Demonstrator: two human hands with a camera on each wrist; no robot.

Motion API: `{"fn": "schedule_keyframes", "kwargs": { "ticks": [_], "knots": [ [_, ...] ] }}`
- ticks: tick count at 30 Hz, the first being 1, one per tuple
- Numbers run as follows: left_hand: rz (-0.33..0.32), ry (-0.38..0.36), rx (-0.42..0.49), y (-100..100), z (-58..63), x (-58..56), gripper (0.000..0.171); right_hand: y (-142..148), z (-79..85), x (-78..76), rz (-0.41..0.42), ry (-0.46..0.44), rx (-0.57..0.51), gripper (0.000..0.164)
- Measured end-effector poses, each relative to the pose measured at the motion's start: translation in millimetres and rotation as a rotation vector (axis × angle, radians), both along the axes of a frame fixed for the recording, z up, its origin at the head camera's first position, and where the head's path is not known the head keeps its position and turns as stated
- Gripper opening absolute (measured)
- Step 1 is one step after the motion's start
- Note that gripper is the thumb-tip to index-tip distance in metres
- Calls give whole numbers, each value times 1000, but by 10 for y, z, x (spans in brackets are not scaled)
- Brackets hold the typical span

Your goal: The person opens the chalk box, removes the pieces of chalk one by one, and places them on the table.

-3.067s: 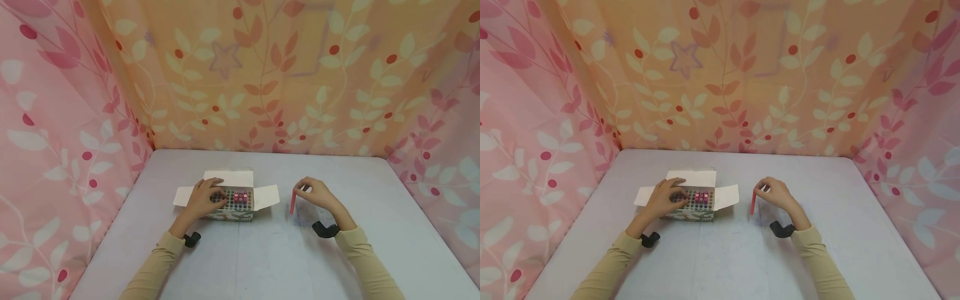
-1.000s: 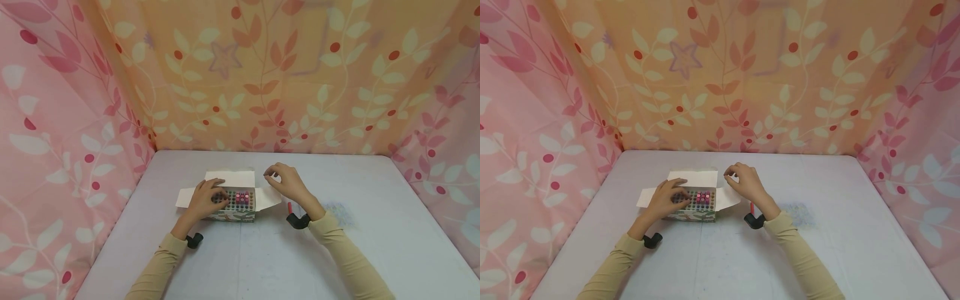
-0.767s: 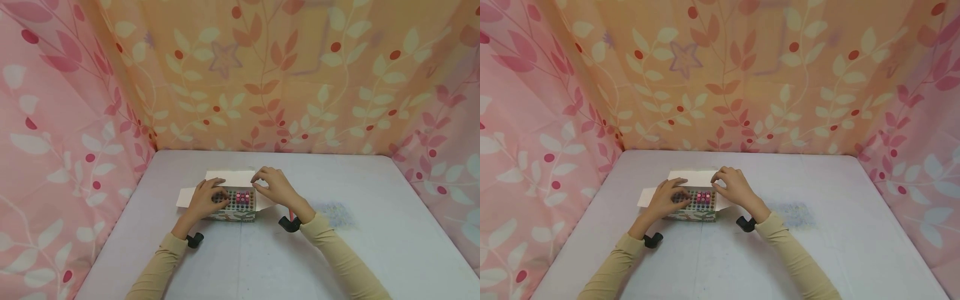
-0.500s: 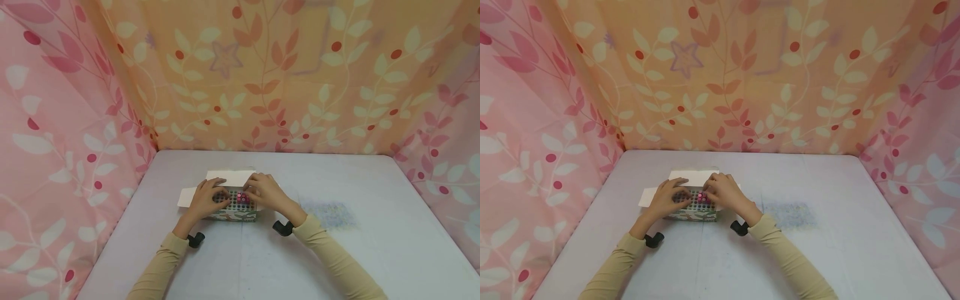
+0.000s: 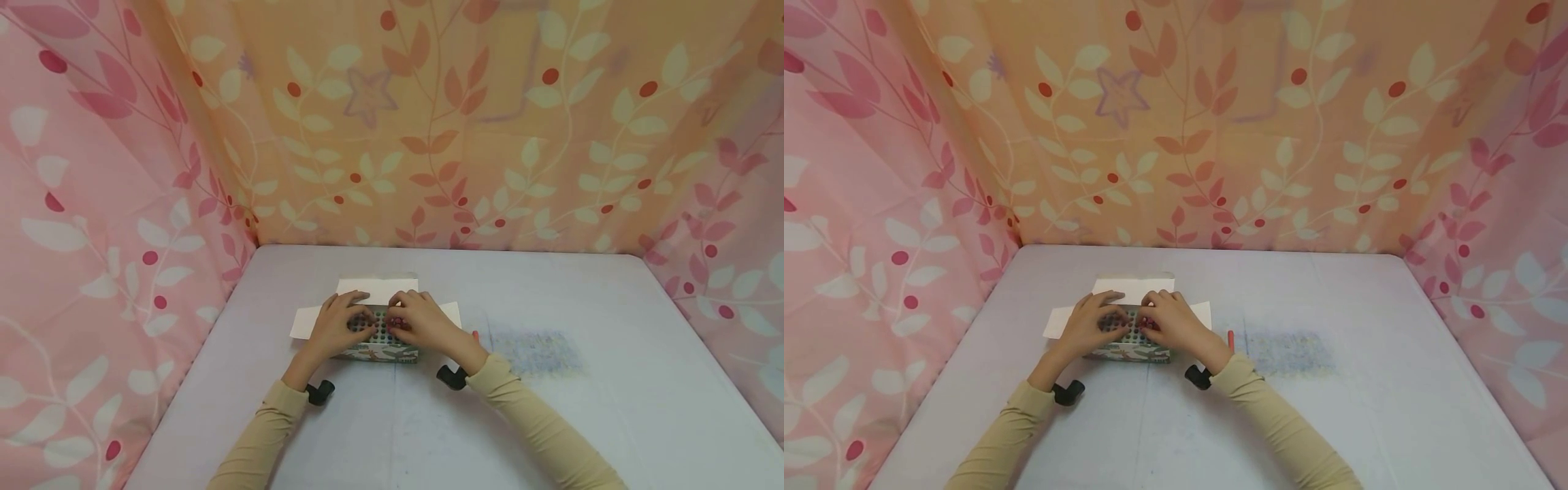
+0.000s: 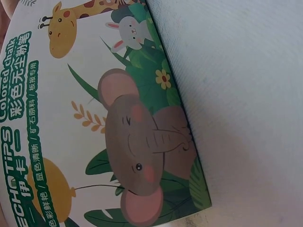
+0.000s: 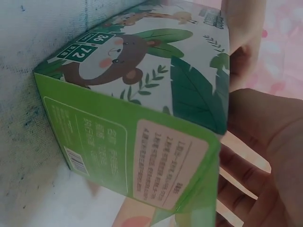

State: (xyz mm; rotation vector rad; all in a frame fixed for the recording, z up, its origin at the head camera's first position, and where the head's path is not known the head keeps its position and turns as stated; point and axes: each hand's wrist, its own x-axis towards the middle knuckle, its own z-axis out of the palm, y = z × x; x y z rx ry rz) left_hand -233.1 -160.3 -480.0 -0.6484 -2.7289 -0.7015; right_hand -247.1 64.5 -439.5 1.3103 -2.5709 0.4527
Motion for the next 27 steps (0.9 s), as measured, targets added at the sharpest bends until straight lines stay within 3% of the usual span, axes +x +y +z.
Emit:
{"fn": "schedule_keyframes", "kwargs": {
  "ticks": [15,21,27],
  "knots": [
    [6,-8,-22,6,0,-16,13,-13,56,-10,-19,7,17,5],
    [12,-11,-5,-4,3,6,14,24,185,-26,-41,-30,-56,7],
    [5,-7,-9,-9,-3,20,13,152,338,-10,-77,-79,-223,8]
  ]
}}
